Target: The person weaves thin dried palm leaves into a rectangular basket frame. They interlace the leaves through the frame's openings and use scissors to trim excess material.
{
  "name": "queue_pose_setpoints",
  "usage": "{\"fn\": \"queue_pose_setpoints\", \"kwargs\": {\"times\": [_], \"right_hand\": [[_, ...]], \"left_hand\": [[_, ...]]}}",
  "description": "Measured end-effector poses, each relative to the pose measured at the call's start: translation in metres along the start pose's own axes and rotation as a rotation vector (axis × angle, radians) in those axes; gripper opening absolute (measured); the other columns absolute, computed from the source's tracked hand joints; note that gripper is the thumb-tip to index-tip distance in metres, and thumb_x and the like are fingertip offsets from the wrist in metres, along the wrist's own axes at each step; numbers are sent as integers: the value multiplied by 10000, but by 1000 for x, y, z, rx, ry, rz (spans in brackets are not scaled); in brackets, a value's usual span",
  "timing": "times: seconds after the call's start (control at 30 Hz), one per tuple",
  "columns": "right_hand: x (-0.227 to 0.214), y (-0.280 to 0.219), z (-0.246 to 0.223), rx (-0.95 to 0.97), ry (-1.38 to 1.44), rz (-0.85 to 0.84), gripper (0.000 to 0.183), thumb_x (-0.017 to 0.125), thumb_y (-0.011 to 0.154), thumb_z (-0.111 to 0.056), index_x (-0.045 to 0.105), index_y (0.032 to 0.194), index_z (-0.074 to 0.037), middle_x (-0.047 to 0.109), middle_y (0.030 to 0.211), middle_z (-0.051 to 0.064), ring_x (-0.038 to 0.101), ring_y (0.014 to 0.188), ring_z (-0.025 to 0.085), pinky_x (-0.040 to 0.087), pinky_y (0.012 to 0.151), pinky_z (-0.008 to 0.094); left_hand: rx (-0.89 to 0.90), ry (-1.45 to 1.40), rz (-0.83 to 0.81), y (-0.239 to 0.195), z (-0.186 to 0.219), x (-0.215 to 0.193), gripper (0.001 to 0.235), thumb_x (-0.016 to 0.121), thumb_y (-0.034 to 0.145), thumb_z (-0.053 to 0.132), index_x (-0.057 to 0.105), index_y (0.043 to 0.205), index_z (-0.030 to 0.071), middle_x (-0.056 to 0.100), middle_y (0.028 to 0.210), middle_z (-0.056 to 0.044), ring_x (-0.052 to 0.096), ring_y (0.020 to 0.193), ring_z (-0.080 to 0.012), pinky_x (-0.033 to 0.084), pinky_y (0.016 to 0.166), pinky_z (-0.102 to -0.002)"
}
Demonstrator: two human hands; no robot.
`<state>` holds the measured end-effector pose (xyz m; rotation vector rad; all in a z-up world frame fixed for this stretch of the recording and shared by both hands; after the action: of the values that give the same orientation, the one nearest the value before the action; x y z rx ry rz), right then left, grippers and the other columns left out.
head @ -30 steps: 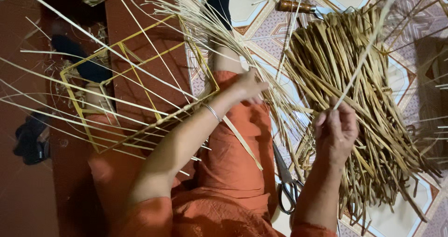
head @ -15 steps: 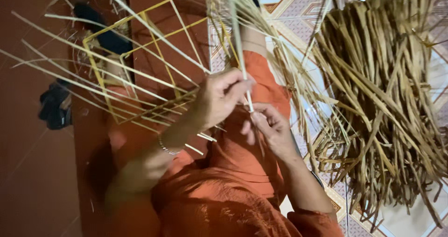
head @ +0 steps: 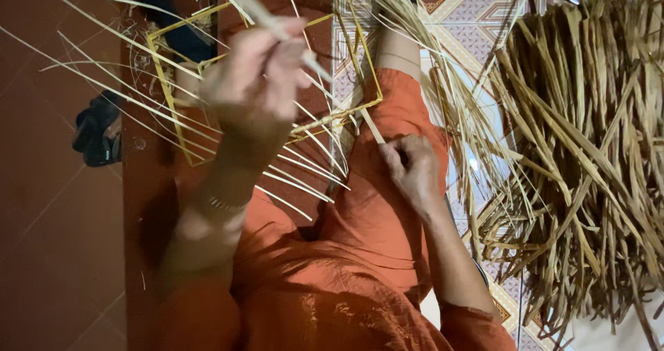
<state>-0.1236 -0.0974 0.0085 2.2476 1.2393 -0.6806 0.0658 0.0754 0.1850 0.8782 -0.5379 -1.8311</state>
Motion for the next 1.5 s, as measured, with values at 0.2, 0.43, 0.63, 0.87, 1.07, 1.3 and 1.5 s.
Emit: {"fn": "queue_pose_setpoints", "kwargs": {"times": [0.2,0.43,0.63,0.87,1.07,1.3,1.5], "right_hand": [[10,-11,39,331,288,-168,280,725,993,-291,707,904,-26,620,759,7,545,681,106,449,604,284],[12,-11,62,484,661,-267,207,740,965,-228,721,985,-23,663,812,-30,524,670,60,402,585,237],[6,-3,62,472,623,-286,175,711,977,-204,720,966,-29,700,841,-10,595,753,54,475,700,223],[7,-2,69,493,684,-252,168,720,980,-195,717,956,-29,678,823,-16,563,718,49,448,660,215],[6,-3,77,515,665,-251,165,715,983,-193,711,941,-33,653,786,-20,529,680,52,419,616,225],[5,10,66,495,924,-213,186,732,992,-217,699,941,-42,654,813,32,560,712,103,443,676,246],[3,51,26,472,1300,-174,264,703,1020,-305,608,938,-73,763,1098,169,638,826,176,533,803,310]], "left_hand": [[-224,-45,-188,-27,-73,81,118,477,1166,149,545,1236,84,670,761,-35,649,521,-92,512,426,-239],[-643,-300,-364,-58,-98,112,245,546,1065,128,436,1270,50,635,722,-54,593,459,-141,492,358,-267],[-299,11,-368,-60,-95,108,99,559,1075,95,602,1051,9,648,761,-60,703,591,-139,552,417,-242],[-753,-119,-518,-90,-105,127,109,590,994,74,653,1081,52,589,551,-48,594,396,-125,513,299,-272],[-876,-190,-464,-103,-109,133,79,608,985,67,668,1033,47,628,593,-33,564,387,-92,477,304,-271],[-833,-297,-428,-117,-110,134,78,628,974,72,663,990,5,665,683,-50,561,387,-96,458,312,-281],[-807,-273,-522,-114,-108,130,117,603,985,78,631,1047,-17,663,660,-78,602,410,-106,499,365,-284]]}}
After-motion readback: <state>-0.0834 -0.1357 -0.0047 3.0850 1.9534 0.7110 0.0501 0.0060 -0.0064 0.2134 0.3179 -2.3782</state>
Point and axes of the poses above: each hand's wrist, its own y-axis towards the middle knuckle, its own x-axis out of the palm, z = x × y, the point moved 6 cm from there along y, towards the middle knuckle
